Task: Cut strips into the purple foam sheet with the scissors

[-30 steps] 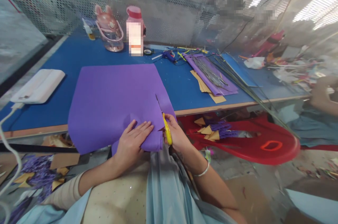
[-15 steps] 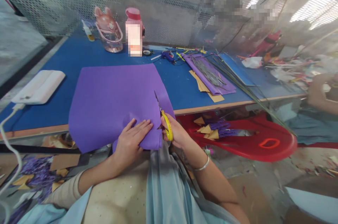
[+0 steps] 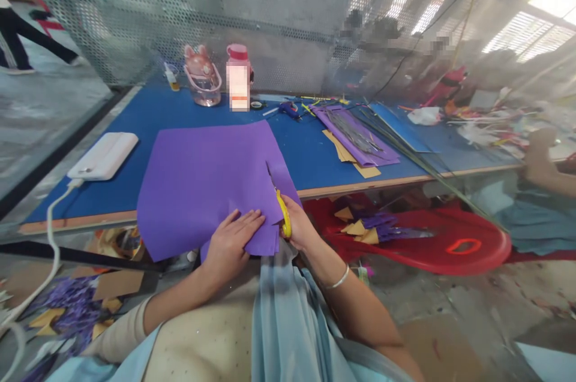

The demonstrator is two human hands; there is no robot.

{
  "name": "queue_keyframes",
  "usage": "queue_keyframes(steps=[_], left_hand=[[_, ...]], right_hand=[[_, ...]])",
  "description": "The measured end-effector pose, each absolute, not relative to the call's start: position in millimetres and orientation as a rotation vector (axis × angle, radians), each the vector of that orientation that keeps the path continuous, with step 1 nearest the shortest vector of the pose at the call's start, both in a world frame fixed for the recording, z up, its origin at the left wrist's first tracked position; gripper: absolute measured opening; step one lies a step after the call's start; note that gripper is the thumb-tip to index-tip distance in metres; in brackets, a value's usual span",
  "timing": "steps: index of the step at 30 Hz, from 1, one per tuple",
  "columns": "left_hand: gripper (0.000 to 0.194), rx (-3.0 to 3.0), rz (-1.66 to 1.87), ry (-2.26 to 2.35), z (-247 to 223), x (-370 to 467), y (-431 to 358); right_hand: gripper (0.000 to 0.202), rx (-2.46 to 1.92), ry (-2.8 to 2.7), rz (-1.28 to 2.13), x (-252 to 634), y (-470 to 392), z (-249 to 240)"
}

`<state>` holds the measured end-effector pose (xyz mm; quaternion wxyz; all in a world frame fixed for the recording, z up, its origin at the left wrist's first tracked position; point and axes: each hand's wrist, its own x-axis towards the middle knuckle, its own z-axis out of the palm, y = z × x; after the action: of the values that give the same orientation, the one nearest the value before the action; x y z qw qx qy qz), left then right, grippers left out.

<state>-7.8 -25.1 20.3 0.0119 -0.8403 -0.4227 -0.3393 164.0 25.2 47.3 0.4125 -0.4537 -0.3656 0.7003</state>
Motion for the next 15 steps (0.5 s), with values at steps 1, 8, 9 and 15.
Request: queue_keyframes(steps=[1, 8, 9, 15], left_hand=[[0.063, -2.623, -1.059, -1.313, 20.8, -8.0, -24.5], [0.059, -2.601, -1.12, -1.306, 27.4, -8.0, -21.8], [0.059, -2.599, -1.126, -1.308, 28.7, -7.9, -21.9], [0.06, -2.611, -1.115, -1.285, 34.4, -6.6, -22.3]], right_hand=[[0.046, -1.141, -0.909, 1.756, 162.7, 25.6, 47.3], [0.049, -1.143, -0.894, 1.783, 164.7, 29.3, 46.0], [0.048, -1.134, -0.913, 1.801, 166.0, 29.6, 45.8], [0.046, -1.119, -1.01, 1.884, 169.2, 33.0, 51.0]])
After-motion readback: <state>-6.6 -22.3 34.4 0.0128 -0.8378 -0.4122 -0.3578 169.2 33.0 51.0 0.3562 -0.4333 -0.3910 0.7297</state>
